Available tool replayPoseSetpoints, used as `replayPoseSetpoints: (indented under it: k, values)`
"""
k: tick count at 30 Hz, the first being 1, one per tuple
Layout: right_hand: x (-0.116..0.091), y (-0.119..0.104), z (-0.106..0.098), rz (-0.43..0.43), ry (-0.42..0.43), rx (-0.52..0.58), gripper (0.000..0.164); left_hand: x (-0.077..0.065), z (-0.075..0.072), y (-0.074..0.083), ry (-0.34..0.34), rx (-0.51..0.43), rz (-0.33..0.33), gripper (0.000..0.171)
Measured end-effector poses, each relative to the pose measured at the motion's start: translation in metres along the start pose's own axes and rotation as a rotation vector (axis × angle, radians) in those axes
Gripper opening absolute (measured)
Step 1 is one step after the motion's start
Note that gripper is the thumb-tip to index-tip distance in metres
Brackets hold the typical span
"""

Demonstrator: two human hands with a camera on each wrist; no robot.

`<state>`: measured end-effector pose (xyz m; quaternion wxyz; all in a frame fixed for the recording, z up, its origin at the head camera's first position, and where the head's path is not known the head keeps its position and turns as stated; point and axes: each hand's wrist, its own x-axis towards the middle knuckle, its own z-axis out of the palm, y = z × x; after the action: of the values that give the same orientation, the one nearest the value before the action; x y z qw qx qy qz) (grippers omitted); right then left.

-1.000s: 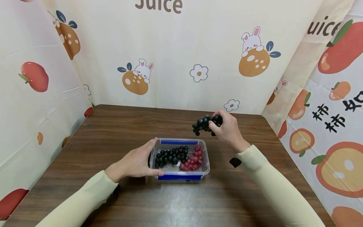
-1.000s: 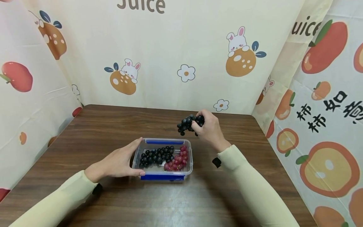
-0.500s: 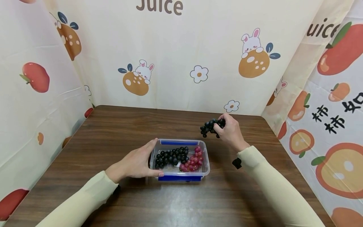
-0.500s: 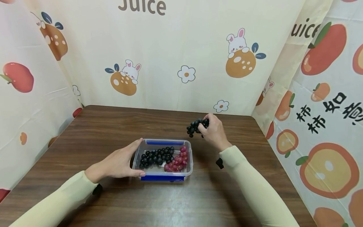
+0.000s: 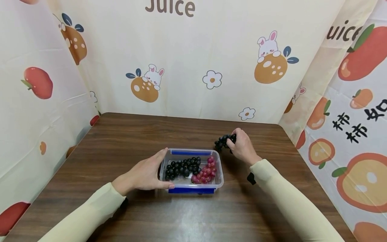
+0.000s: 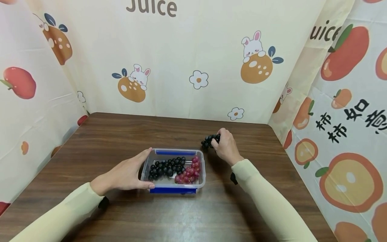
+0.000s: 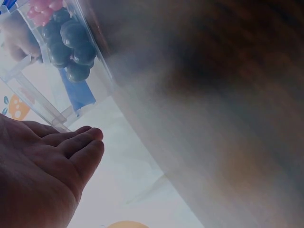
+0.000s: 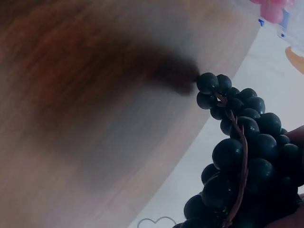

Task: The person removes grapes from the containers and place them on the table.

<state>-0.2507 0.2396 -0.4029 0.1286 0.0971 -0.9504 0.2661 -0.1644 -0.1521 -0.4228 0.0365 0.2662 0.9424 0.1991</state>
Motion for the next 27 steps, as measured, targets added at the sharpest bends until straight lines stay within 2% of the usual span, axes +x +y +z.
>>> replayPoseSetpoints:
  k: [16, 27]
  values:
    - [-0.011, 0.013, 0.007, 0.022, -0.172, -0.09, 0.031, 0.0, 0.002, -0.002, 0.001, 0.001, 0.005, 0.139]
    - [-0.011, 0.013, -0.001, 0.046, -0.203, -0.101, 0.036, 0.0, 0.0, -0.001, -0.002, -0.002, 0.002, 0.139]
